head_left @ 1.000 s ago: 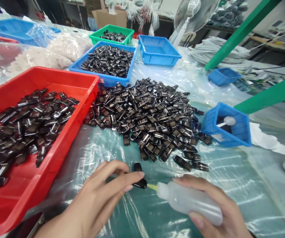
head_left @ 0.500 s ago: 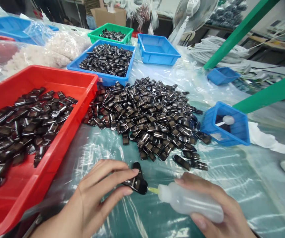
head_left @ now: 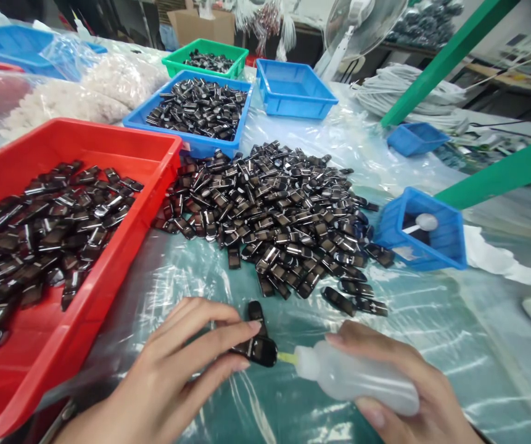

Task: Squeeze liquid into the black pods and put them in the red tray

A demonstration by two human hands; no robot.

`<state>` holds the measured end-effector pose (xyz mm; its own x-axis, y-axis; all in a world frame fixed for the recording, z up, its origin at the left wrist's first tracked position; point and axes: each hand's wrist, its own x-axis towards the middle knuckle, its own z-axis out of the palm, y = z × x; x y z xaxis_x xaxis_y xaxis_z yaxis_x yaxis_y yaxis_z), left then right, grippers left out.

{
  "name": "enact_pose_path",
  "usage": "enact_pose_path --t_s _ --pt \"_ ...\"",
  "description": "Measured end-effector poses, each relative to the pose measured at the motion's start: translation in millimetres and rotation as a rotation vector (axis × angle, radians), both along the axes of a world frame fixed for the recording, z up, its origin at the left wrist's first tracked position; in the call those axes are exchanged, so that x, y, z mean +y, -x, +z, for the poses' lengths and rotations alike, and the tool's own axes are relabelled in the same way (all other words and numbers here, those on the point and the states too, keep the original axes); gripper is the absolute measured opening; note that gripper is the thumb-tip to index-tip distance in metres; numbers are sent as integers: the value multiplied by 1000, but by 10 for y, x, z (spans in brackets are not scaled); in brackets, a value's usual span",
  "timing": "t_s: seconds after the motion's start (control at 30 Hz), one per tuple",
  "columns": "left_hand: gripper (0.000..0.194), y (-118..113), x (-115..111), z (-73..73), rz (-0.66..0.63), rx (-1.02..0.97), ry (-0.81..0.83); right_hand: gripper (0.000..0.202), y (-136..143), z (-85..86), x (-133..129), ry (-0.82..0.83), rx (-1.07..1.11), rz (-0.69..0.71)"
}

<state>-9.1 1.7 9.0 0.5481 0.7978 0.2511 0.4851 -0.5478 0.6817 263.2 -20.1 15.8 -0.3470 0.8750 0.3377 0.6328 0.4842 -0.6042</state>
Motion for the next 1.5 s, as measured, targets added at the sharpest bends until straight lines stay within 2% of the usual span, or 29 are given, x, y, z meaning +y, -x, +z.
enact_pose_path --t_s 0.27,0.73,1.0,1.1,1.2,1.3,1.37,1.5 --pt "25 -3 17 14 -17 -2 5 27 -52 -46 -46 28 -5 -14" --pt "25 7 39 12 -42 -1 -30 29 -66 -40 -70 -41 -94 -84" --pt "27 5 -5 32 -23 5 24 30 -44 -43 -48 -48 -65 -86" --pt "25 -10 18 -2 59 -59 41 29 -67 -44 -51 58 -21 -83" --pt "21 0 100 -20 263 -156 69 34 -95 -59 -20 193 72 -141" --pt "17 22 185 -1 469 -255 128 32 -63 -110 45 221 255 -241" --pt "17 27 211 12 507 -292 178 25 1 -170 80 218 322 -275" --pt "17 12 194 -1 448 -318 272 28 134 -314 78 242 273 -291"
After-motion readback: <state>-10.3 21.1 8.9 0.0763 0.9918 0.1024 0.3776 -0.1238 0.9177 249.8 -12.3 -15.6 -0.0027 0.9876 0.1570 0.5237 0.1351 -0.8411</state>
